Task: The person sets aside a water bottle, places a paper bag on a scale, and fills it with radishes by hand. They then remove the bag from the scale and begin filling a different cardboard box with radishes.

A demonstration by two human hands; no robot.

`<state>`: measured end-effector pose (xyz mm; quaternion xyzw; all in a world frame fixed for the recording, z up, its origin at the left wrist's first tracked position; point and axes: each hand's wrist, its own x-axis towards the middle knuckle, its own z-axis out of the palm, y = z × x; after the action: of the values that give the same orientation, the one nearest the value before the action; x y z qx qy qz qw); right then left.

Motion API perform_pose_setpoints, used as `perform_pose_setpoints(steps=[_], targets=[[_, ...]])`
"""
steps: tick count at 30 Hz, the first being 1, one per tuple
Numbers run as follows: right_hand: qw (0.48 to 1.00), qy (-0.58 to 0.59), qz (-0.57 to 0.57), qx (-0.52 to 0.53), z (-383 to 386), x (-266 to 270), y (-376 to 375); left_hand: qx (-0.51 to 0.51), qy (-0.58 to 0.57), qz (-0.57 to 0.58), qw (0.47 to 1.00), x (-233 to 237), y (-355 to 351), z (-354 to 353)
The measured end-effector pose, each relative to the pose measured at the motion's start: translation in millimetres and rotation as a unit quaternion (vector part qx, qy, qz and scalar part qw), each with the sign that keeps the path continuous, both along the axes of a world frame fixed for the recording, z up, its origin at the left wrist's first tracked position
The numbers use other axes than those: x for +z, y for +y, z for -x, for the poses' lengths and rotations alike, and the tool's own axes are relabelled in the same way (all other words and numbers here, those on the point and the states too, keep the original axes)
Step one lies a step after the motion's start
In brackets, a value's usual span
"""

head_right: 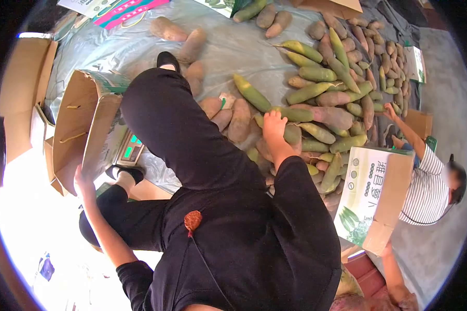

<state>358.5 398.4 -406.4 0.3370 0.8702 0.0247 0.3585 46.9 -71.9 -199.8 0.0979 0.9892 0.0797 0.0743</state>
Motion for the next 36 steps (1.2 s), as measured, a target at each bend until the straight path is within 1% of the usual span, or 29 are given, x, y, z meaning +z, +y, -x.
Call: perform_pose_setpoints(steps=[1, 3, 4, 6, 8, 9, 10, 11, 13, 14, 16, 18, 19, 20, 21, 22, 23, 24, 25, 26, 27, 28, 29, 31, 32, 33, 34, 36], targets=[[1.000, 0.005, -0.001, 0.006, 2, -2, -1, 0.006, 0.005, -0.001, 1.000, 1, 1, 0], [0.999, 0.007, -0.017, -0.029, -4, -7, -5, -0.020, 0.015, 0.011, 1.000, 2, 2, -2], [0.999, -0.001, -0.006, -0.038, -4, -8, -6, -0.034, 0.041, 0.025, 0.998, 0, 0, -2], [0.999, 0.004, -0.001, -0.035, -4, -5, -9, -0.040, 0.073, 0.011, 0.996, -5, -6, -5], [0.999, 0.030, -0.002, -0.041, -3, 2, -8, -0.002, 0.026, 0.007, 1.000, 9, 8, -7], [0.996, 0.060, 0.013, -0.071, 3, 12, -7, -0.006, 0.033, 0.007, 0.999, 16, 17, -8], [0.991, 0.088, 0.027, -0.102, 9, 21, -5, -0.012, 0.050, 0.000, 0.999, 11, 14, -8], [0.991, 0.093, 0.027, -0.094, 17, 26, -3, -0.012, 0.041, 0.007, 0.999, 11, 12, -6], [0.953, 0.269, 0.058, -0.129, 32, 40, 3, -0.006, 0.034, 0.013, 0.999, 12, 13, -4], [0.952, 0.273, 0.058, -0.124, 45, 49, 6, -0.009, 0.029, 0.015, 0.999, 13, 13, -4], [0.882, 0.409, 0.186, -0.145, 84, 72, 14, -0.010, 0.028, 0.015, 0.999, 13, 11, -5], [0.832, 0.503, 0.212, -0.103, 131, 104, 11, 0.001, 0.010, 0.035, 0.999, 11, 11, -4], [0.813, 0.527, 0.234, -0.084, 158, 138, 3, 0.007, -0.005, 0.049, 0.999, 14, 12, -4], [0.762, 0.569, 0.300, -0.075, 182, 151, 2, 0.000, -0.001, 0.040, 0.999, 14, 13, -4], [0.721, 0.626, 0.297, -0.008, 207, 181, -7, 0.000, 0.000, 0.037, 0.999, 14, 12, -5], [0.694, 0.656, 0.292, 0.049, 230, 213, -19, -0.001, 0.000, 0.035, 0.999, 13, 11, -4], [0.651, 0.678, 0.336, 0.067, 250, 237, -31, 0.005, -0.006, 0.038, 0.999, 12, 10, -3], [0.617, 0.687, 0.371, 0.102, 271, 256, -42, -0.008, 0.015, 0.039, 0.999, 9, 8, -4], [0.579, 0.710, 0.379, 0.135, 283, 293, -66, -0.009, 0.011, 0.039, 0.999, 9, 8, -4], [0.564, 0.706, 0.390, 0.177, 304, 300, -77, -0.010, 0.006, 0.039, 0.999, 9, 9, -3], [0.534, 0.713, 0.409, 0.198, 319, 314, -98, -0.016, 0.012, 0.034, 0.999, 7, 7, -2], [0.518, 0.725, 0.379, 0.248, 332, 326, -118, -0.022, 0.017, 0.030, 0.999, 5, 4, -2], [0.495, 0.729, 0.378, 0.282, 341, 333, -138, -0.021, 0.007, 0.030, 0.999, 4, 3, -1], [0.535, 0.689, 0.338, 0.354, 353, 339, -177, -0.028, 0.025, 0.033, 0.999, 5, 5, -1], [0.583, 0.651, 0.299, 0.382, 353, 338, -195, -0.039, 0.042, 0.035, 0.998, 4, 3, -3], [0.596, 0.630, 0.288, 0.406, 357, 328, -215, -0.049, 0.042, 0.033, 0.997, 4, 0, -3], [0.634, 0.581, 0.267, 0.434, 362, 315, -234, -0.037, 0.037, 0.036, 0.998, 2, -1, -1], [0.683, 0.501, 0.212, 0.487, 370, 287, -257, -0.009, 0.000, 0.041, 0.999, 4, 3, 1]])
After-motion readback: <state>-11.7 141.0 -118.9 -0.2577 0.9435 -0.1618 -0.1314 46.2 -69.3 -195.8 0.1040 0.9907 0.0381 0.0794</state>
